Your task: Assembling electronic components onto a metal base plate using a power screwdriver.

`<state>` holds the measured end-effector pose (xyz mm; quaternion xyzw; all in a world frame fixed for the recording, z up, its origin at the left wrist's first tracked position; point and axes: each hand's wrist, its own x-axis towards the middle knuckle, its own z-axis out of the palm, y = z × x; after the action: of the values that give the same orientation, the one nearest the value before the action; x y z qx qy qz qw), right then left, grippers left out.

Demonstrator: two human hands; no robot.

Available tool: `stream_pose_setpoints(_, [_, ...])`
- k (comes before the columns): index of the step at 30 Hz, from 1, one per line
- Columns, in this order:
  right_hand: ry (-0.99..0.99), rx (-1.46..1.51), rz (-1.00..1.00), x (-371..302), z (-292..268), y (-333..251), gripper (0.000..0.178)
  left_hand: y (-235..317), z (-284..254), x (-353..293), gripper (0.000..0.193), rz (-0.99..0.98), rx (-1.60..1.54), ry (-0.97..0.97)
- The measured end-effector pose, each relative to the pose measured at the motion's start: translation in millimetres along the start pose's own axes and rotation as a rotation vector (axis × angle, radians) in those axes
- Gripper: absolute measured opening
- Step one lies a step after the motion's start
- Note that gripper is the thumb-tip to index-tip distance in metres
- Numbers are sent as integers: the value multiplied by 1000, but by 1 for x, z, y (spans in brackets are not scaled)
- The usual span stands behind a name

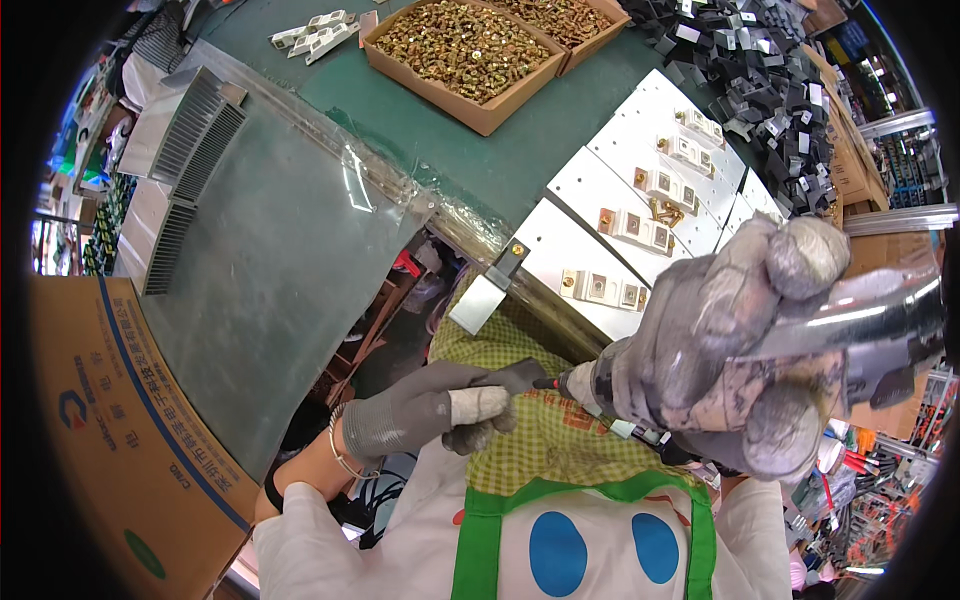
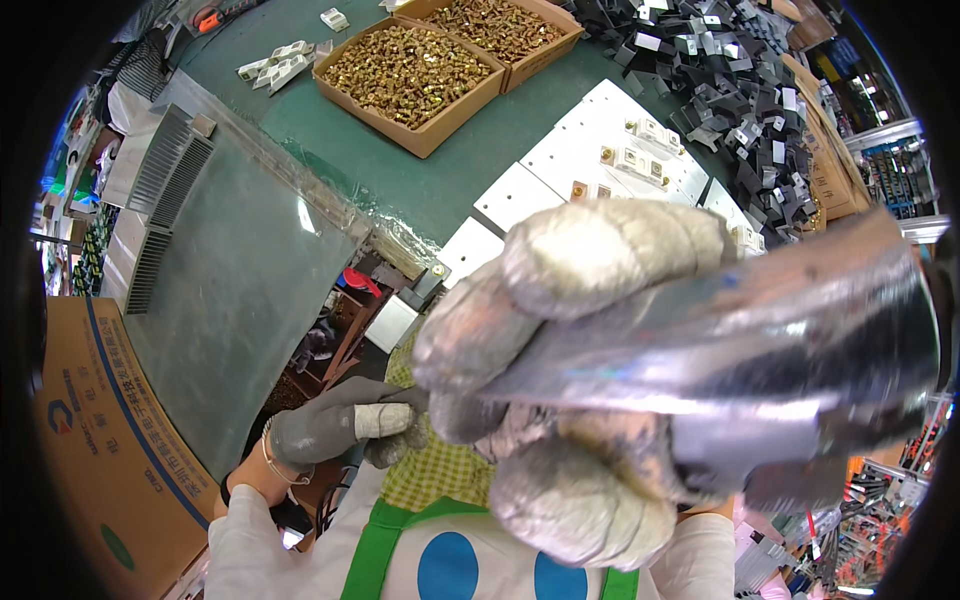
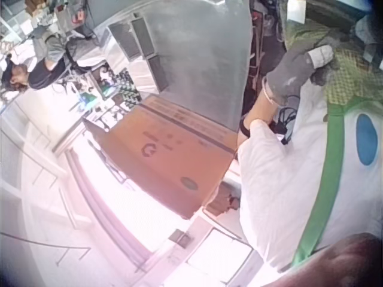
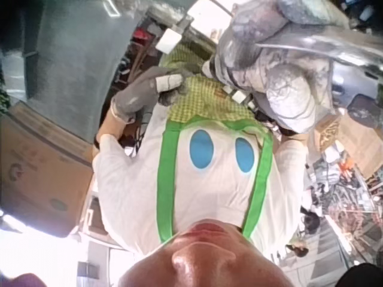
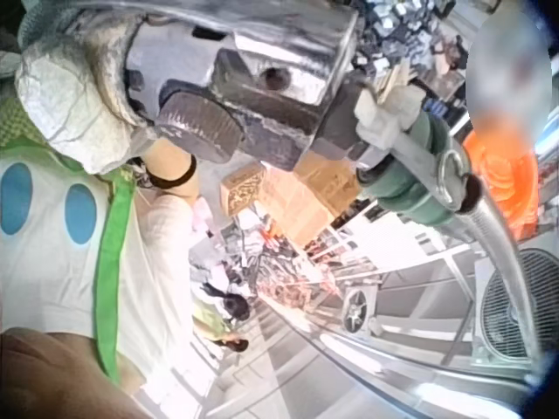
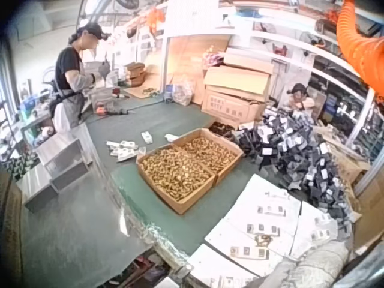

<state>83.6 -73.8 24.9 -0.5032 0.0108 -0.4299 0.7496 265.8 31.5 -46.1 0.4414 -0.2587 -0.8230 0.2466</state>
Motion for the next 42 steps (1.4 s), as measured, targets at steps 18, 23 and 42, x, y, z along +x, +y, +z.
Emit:
stream_pose_setpoints(18, [-38,-35,9,-21,-2,-13,60,4,9,6,36,9,68,-47])
stream_pose_setpoints(23, [-48,-43,9,-12,0,-9,60,7,10,8,36,-15,94,-47])
stream_pose_setpoints(42, [-92,-66,18,-1,1,9,59,5,15,10,32,-6,48,-30])
